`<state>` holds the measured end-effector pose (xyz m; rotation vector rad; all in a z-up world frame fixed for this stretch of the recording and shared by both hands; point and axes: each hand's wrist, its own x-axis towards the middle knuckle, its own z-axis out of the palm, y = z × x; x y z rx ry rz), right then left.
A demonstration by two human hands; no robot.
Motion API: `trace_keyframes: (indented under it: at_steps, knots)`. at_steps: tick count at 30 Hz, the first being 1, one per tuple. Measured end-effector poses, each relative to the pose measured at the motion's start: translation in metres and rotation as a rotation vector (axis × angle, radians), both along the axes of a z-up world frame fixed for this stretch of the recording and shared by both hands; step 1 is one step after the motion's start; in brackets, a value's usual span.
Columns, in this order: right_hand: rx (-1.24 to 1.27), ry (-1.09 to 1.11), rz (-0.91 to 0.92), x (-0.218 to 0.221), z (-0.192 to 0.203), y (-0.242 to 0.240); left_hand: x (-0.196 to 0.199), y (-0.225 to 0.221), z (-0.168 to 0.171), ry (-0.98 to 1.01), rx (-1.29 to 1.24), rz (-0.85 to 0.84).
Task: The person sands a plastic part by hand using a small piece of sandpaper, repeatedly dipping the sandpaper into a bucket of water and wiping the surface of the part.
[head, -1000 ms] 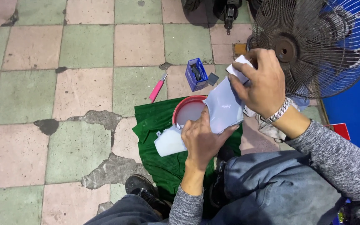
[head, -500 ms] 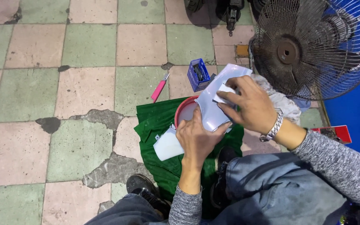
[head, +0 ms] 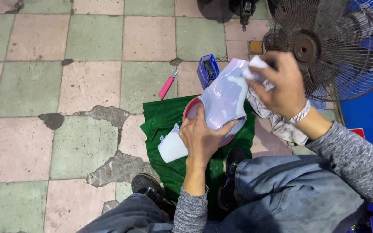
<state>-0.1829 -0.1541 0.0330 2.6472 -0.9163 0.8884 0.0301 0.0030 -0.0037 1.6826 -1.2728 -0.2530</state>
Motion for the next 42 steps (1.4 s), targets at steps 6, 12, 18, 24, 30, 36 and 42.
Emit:
trace_keyframes:
  at_steps: [6, 12, 18, 24, 30, 36, 42]
  knots:
    - [-0.039, 0.089, 0.085, 0.010, -0.002, 0.011, 0.003, 0.002, 0.004, 0.022, 0.053, 0.014]
    - [0.090, 0.033, 0.112, 0.028, 0.007, 0.049, 0.005, 0.003, 0.009, 0.065, 0.156, -0.028]
    - [0.072, -0.069, 0.019, -0.004, 0.010, 0.004, 0.002, 0.004, 0.015, 0.034, 0.199, -0.045]
    - [0.114, -0.004, 0.080, 0.020, 0.004, 0.020, 0.010, 0.009, 0.020, 0.008, 0.281, -0.099]
    - [0.447, -0.080, -0.135, -0.015, -0.002, 0.002, 0.034, 0.010, 0.019, -0.133, 0.593, -0.205]
    - [0.507, 0.029, -0.121, -0.029, -0.039, -0.002, 0.087, 0.029, -0.002, -0.304, 0.670, -0.250]
    - [0.696, 0.131, -0.129, -0.020, -0.051, 0.013, 0.132, 0.035, -0.021, -0.045, 0.992, -0.374]
